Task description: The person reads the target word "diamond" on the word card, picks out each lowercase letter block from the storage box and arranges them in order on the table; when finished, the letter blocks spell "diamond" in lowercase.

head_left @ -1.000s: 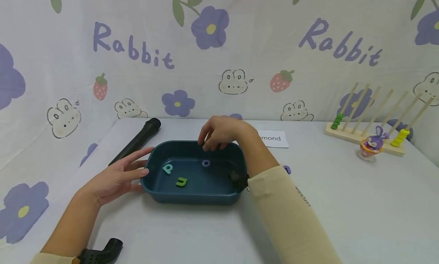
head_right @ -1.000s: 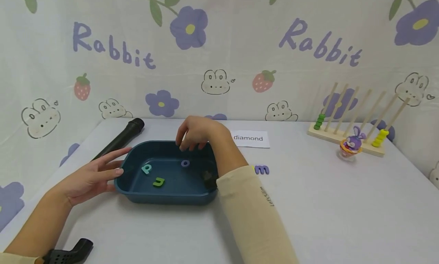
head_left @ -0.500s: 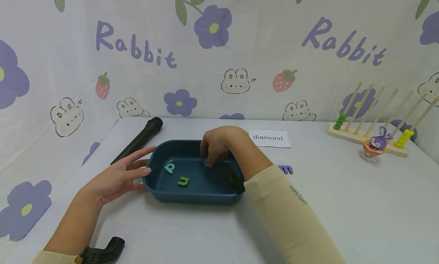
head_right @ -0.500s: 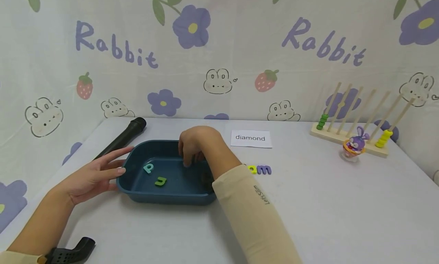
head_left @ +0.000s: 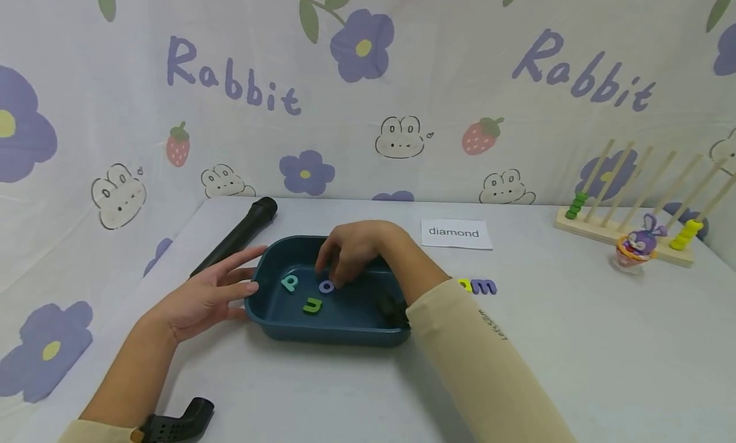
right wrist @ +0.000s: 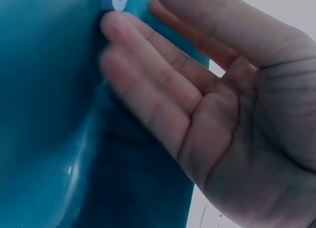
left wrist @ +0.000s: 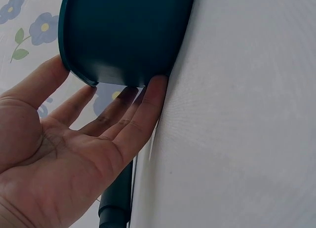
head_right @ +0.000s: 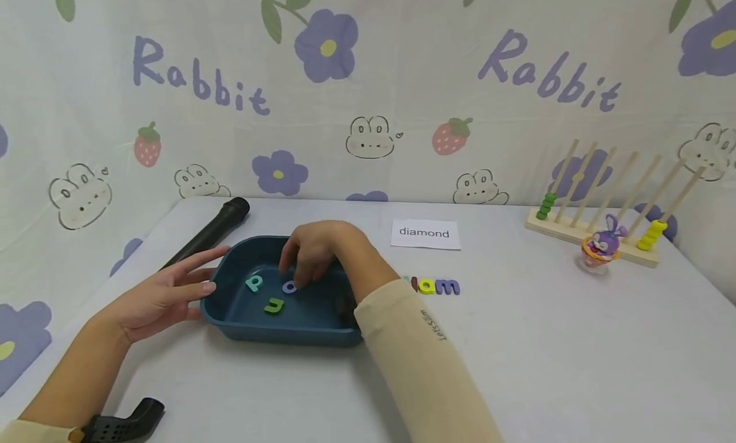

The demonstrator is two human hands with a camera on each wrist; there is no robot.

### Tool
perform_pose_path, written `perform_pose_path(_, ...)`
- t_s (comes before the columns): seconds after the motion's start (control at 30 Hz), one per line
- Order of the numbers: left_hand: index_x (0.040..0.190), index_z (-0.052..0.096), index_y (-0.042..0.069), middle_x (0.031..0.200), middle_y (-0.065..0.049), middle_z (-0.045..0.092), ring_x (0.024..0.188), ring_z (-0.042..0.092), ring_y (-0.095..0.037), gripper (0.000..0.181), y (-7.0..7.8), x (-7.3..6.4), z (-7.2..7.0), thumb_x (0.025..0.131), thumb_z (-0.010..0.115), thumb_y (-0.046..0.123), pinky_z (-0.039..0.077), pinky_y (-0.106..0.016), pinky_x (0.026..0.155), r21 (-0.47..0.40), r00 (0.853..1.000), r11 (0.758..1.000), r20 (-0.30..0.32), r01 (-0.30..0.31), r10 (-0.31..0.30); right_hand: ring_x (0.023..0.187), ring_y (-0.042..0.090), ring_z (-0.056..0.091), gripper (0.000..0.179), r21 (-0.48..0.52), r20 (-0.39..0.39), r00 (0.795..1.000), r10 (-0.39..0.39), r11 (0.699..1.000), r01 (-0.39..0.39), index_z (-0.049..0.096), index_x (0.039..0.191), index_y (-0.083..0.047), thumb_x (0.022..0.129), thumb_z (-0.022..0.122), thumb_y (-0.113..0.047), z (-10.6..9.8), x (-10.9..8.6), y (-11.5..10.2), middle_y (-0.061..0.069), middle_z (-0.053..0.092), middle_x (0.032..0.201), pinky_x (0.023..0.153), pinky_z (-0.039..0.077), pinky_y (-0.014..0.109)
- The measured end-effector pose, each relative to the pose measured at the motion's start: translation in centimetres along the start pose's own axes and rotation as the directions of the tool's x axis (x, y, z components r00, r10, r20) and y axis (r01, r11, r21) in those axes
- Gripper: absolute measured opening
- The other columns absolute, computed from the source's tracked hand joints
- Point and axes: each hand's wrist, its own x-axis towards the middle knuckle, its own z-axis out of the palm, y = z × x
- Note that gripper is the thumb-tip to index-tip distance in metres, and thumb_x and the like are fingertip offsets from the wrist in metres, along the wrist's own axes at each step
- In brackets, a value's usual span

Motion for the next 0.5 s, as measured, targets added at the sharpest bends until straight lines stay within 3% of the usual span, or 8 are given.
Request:
perform_pose_path(0.33,0.165,0.025,0.027,0.170,-0.021,0.017,0.149,0.033,-0.047,0.071,0.2,0.2,0.4,0.105,0.061,0.020,0.054,-0.051,0.104,0.009,1.000,1.000,0.004,0.002,-0.002,0.090,0.018,0.064,0.032,-0.063,0.018,0.998,0.062,0.996,-0.060,0.073,0.113,-0.022,0.089,0.078,-0.004,0.8,0.8,-0.2,0.003,0.069,0.099,0.084,0.060,0.036)
perform_pose_path(0.5,0.165,0.024,0.026,0.169,-0.021,0.020,0.144,0.040,-0.041,0.071,0.0,0.2,0.3,0.105,0.060,0.020,0.054,-0.051,0.104,0.019,1.000,1.000,0.008,0.005,-0.005,0.082,0.018,0.060,0.026,-0.053,0.026,0.998,0.056,0.997,-0.054,0.071,0.108,-0.023,0.089,0.079,-0.006,1.3,1.3,0.1,0.003,0.065,0.090,0.075,0.057,0.034)
